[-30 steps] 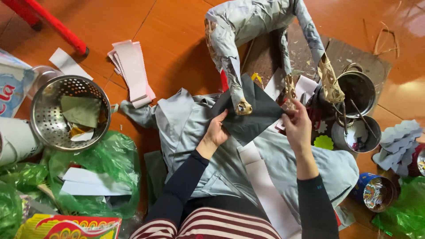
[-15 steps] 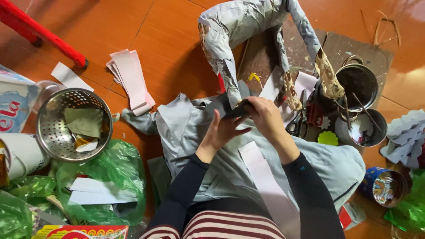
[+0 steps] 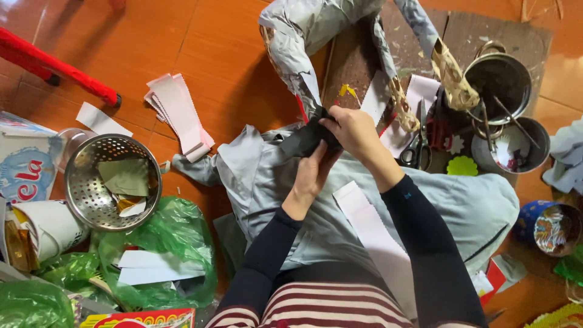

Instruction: Cutting paper strips and applying them to a paper-mache giraffe frame.

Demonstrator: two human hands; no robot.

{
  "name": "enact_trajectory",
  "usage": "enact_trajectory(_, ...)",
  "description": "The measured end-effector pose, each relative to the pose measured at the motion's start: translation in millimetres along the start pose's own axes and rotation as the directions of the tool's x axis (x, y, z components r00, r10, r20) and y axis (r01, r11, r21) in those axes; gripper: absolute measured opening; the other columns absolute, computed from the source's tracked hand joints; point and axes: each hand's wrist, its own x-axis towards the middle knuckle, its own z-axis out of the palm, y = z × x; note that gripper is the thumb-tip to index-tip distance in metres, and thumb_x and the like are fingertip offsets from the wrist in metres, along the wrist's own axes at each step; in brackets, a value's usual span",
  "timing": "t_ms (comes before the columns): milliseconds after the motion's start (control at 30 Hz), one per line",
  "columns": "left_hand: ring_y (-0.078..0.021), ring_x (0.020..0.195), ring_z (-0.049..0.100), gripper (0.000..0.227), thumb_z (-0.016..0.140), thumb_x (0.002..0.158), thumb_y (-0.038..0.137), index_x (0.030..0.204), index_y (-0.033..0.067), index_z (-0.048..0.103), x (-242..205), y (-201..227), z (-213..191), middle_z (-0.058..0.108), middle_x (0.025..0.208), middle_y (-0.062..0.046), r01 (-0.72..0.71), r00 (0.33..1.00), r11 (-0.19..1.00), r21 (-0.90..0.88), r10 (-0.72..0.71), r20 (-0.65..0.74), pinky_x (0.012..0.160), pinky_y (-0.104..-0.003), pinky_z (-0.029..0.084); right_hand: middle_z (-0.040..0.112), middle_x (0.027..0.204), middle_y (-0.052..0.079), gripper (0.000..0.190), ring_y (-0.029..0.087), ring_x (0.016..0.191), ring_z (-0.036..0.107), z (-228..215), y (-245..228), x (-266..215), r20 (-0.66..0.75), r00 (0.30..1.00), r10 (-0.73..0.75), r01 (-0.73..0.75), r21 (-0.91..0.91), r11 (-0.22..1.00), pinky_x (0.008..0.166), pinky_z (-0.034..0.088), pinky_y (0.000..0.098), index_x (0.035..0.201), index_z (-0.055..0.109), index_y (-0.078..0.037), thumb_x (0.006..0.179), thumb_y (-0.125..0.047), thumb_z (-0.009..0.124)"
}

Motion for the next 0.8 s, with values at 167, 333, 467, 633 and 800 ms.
enact_trajectory(167, -0.0251, 0.107, 0.07, 0.038, 0.057, 0.104, 0.028, 0.134, 0.0042, 0.058, 3, 25, 42, 0.067, 0.123, -0.012, 0.011, 0.989, 1.0, 0.005, -0.01, -0.149, 0.095, -0.044, 0.059, 0.067, 0.076, 0.02, 0.029, 0.043, 0.073, 0.066, 1, 1, 8, 0.079, 0.995, 0.067, -0.073, 0.081, 0.994, 0.064, 0.05, 0.0516, 0.089, 0.067, -0.007, 0.092, -0.036, 0.073)
enact_trajectory(333, -0.0179, 0.092, 0.068, 0.041, 0.068, 0.099, 0.029, 0.131, 0.0063, 0.057, 30, 16, 30, 0.066, 0.112, -0.005, -0.102, 0.958, 0.975, 0.196, 0.15, -0.244, 0.066, -0.036, 0.054, 0.068, 0.076, 0.02, 0.032, 0.043, 0.073, 0.066, 14, 12, 18, 0.127, 0.98, 0.156, -0.172, 0.133, 0.976, 0.062, 0.051, 0.0497, 0.086, 0.068, -0.005, 0.089, -0.036, 0.076)
enact_trajectory(467, -0.0134, 0.09, 0.06, 0.056, 0.078, 0.093, 0.026, 0.138, 0.0113, 0.049, 46, 13, 22, 0.061, 0.106, 0.0, -0.226, 0.923, 0.932, 0.285, 0.298, -0.243, 0.068, -0.032, 0.048, 0.066, 0.077, 0.023, 0.036, 0.043, 0.071, 0.065, 15, 17, 25, 0.223, 0.956, 0.19, -0.224, 0.139, 0.964, 0.061, 0.05, 0.0474, 0.08, 0.067, -0.001, 0.09, -0.034, 0.078)
enact_trajectory(633, -0.0133, 0.106, 0.059, 0.066, 0.083, 0.087, 0.021, 0.141, 0.0109, 0.047, 49, 24, 43, 0.06, 0.117, -0.001, -0.215, 0.921, 0.934, 0.284, 0.29, -0.259, 0.089, -0.031, 0.052, 0.067, 0.077, 0.022, 0.03, 0.034, 0.069, 0.066, 34, 48, 27, 0.264, 0.958, 0.114, -0.191, 0.287, 0.939, 0.062, 0.052, 0.042, 0.083, 0.065, 0.0, 0.097, -0.026, 0.069)
enact_trajectory(800, -0.0163, 0.115, 0.06, 0.067, 0.084, 0.084, 0.012, 0.141, 0.007, 0.05, 56, 23, 36, 0.062, 0.129, -0.004, -0.246, 0.92, 0.904, 0.351, 0.331, -0.208, 0.098, -0.031, 0.051, 0.073, 0.085, 0.008, 0.022, 0.019, 0.077, 0.065, 7, 68, -7, 0.077, 0.977, 0.199, -0.208, 0.545, 0.812, 0.069, 0.053, 0.0327, 0.102, 0.071, 0.0, 0.107, -0.017, 0.057)
